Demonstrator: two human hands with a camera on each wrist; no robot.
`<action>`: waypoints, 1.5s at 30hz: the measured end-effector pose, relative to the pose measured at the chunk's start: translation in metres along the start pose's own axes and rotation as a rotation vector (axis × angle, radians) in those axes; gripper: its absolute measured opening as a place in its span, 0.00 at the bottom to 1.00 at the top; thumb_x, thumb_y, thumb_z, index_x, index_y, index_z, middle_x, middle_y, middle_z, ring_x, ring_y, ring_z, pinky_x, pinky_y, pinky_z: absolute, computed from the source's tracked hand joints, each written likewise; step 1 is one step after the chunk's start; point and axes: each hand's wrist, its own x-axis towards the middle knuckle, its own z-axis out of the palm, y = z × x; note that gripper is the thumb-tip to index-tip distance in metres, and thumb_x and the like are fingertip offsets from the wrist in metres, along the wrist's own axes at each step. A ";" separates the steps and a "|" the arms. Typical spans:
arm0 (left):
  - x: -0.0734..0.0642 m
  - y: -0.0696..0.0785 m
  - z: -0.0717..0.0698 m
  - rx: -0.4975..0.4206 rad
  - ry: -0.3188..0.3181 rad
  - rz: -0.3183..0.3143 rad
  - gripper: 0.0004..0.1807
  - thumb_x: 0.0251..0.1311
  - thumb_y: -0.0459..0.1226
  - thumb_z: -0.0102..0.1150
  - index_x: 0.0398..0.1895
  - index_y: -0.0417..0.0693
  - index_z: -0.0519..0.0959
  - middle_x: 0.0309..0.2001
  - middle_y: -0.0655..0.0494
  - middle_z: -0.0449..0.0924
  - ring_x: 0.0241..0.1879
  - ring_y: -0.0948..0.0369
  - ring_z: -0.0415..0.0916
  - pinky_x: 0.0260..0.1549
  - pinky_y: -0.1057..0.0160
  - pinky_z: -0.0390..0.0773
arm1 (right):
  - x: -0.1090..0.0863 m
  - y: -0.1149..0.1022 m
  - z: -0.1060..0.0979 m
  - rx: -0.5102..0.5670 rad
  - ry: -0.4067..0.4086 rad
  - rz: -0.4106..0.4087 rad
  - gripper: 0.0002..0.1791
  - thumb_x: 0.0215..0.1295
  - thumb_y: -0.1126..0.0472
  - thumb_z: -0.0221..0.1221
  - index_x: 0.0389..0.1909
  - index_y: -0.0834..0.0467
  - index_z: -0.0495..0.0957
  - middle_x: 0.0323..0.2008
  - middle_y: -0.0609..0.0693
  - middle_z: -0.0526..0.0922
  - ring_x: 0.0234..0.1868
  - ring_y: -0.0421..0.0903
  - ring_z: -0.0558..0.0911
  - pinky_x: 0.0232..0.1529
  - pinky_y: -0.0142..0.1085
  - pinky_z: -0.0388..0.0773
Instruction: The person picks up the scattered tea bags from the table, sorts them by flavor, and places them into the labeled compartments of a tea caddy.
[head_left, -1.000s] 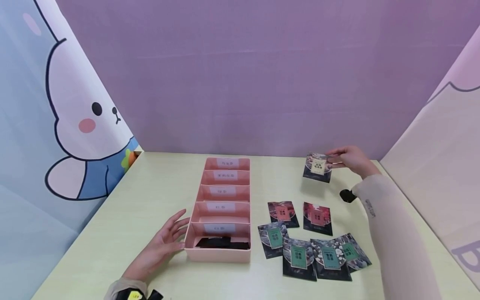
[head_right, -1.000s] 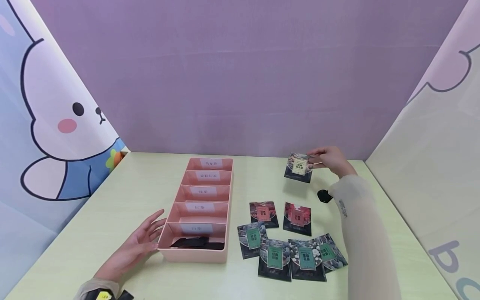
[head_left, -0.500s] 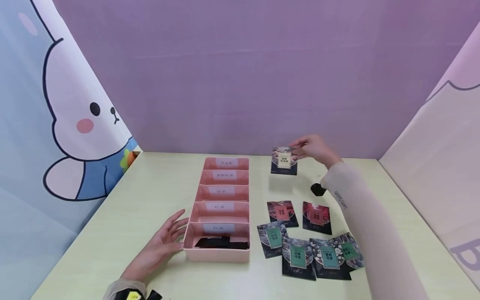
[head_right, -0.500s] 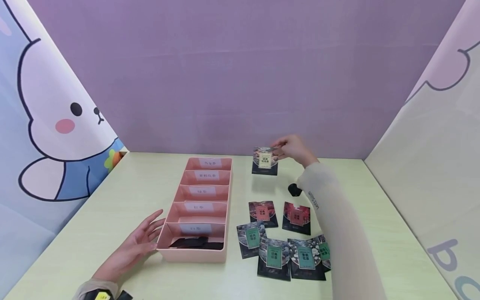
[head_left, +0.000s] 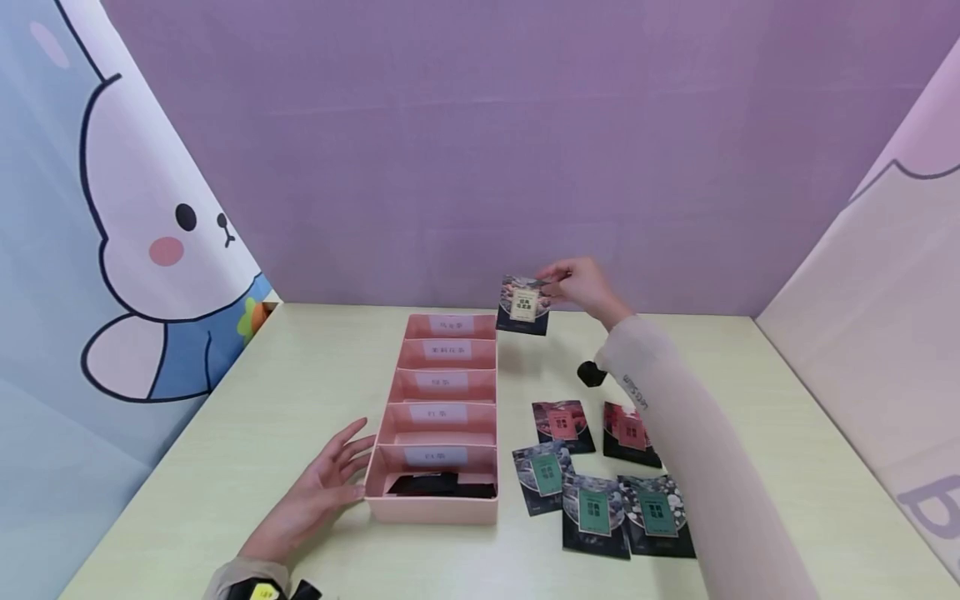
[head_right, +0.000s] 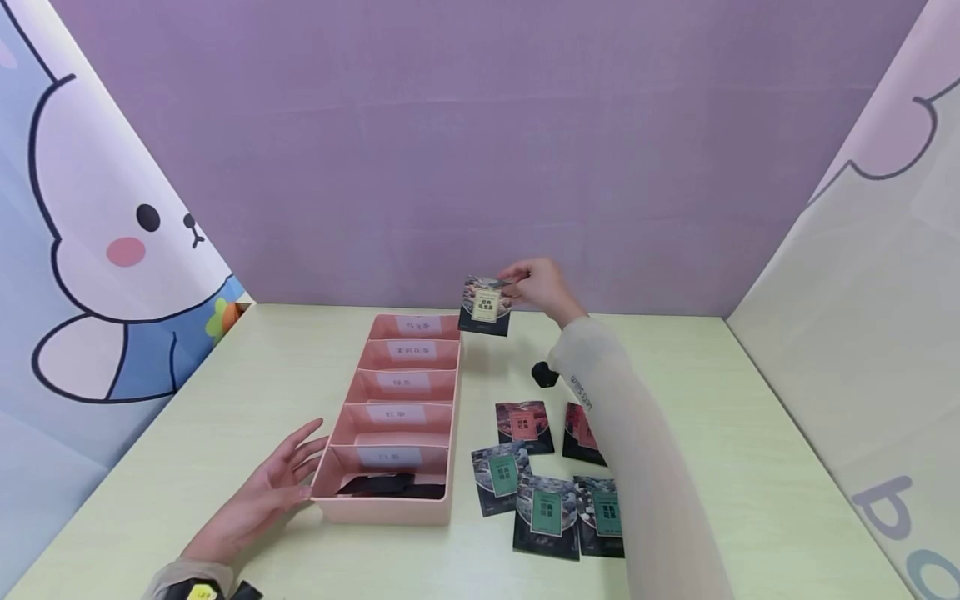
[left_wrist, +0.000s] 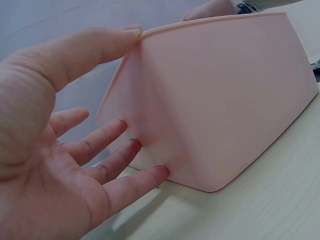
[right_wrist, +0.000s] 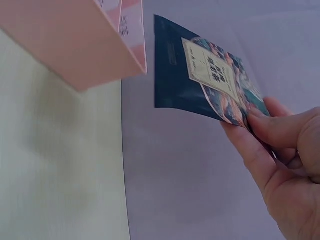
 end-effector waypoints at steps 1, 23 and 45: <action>0.000 0.000 0.000 0.002 0.000 0.002 0.48 0.65 0.28 0.58 0.80 0.50 0.40 0.76 0.40 0.49 0.70 0.54 0.57 0.60 0.63 0.71 | 0.001 -0.002 0.003 0.014 0.009 -0.004 0.15 0.63 0.74 0.61 0.51 0.67 0.83 0.34 0.56 0.78 0.33 0.47 0.81 0.39 0.38 0.84; 0.004 -0.013 -0.006 -0.048 -0.145 0.296 0.47 0.59 0.19 0.57 0.79 0.46 0.48 0.71 0.67 0.62 0.67 0.68 0.63 0.61 0.64 0.70 | 0.012 -0.003 0.062 0.085 0.234 -0.162 0.10 0.61 0.74 0.63 0.44 0.66 0.86 0.31 0.55 0.80 0.32 0.47 0.81 0.37 0.40 0.84; 0.001 -0.007 -0.003 -0.014 -0.085 0.189 0.44 0.58 0.20 0.59 0.77 0.40 0.54 0.75 0.59 0.56 0.68 0.69 0.62 0.63 0.68 0.66 | -0.003 0.011 0.093 -0.090 -0.047 -0.317 0.08 0.61 0.72 0.66 0.39 0.62 0.88 0.34 0.53 0.79 0.43 0.51 0.77 0.50 0.45 0.78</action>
